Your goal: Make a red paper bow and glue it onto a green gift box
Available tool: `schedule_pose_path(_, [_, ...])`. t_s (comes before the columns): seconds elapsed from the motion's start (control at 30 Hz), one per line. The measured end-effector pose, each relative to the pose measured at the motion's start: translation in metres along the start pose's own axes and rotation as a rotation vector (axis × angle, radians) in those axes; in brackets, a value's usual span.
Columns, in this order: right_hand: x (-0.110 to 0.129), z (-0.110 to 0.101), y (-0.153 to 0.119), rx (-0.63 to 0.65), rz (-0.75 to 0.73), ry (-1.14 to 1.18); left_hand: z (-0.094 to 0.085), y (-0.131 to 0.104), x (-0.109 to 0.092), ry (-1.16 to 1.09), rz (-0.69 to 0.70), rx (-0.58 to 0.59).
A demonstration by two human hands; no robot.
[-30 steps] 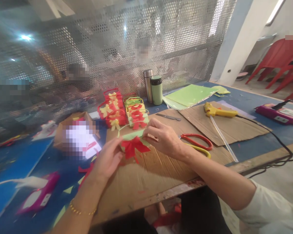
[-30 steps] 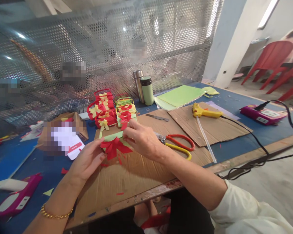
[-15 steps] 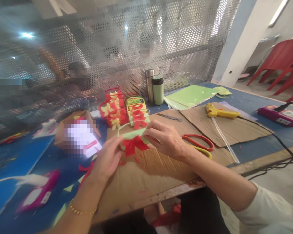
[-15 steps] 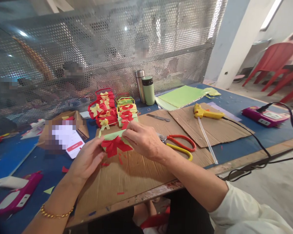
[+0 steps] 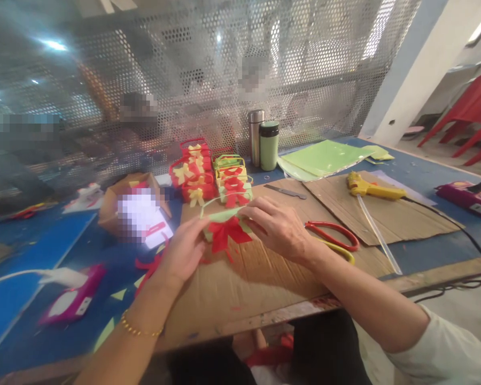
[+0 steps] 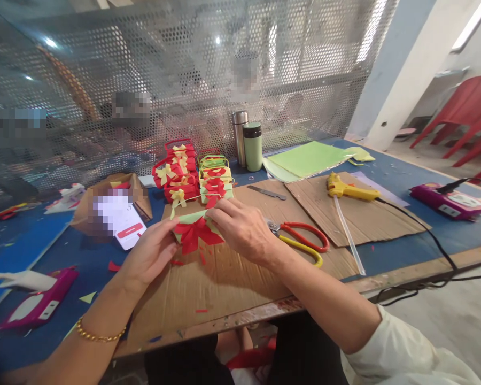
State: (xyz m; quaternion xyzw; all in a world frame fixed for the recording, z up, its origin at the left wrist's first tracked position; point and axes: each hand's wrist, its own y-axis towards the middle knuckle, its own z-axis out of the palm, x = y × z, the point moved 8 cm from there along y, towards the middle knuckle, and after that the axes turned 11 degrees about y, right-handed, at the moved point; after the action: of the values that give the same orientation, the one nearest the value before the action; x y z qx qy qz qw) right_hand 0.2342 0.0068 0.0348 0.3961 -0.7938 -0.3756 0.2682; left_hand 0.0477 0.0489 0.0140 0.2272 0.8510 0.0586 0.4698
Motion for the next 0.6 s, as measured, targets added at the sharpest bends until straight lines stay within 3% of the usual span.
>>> schedule_pose_path(0.3, [0.002,0.001,0.000,0.025,-0.044,-0.063,0.027,-0.001,0.029,-0.551,-0.409,-0.051])
schedule_pose_path(0.5, [0.000,0.006,0.001,0.079,-0.043,-0.075,0.027,-0.002,0.031,-0.610,-0.453,-0.056])
schedule_pose_path(0.6, [-0.003,0.000,0.001,0.002,0.008,0.001,0.023,0.000,0.037,-0.512,-0.385,-0.054])
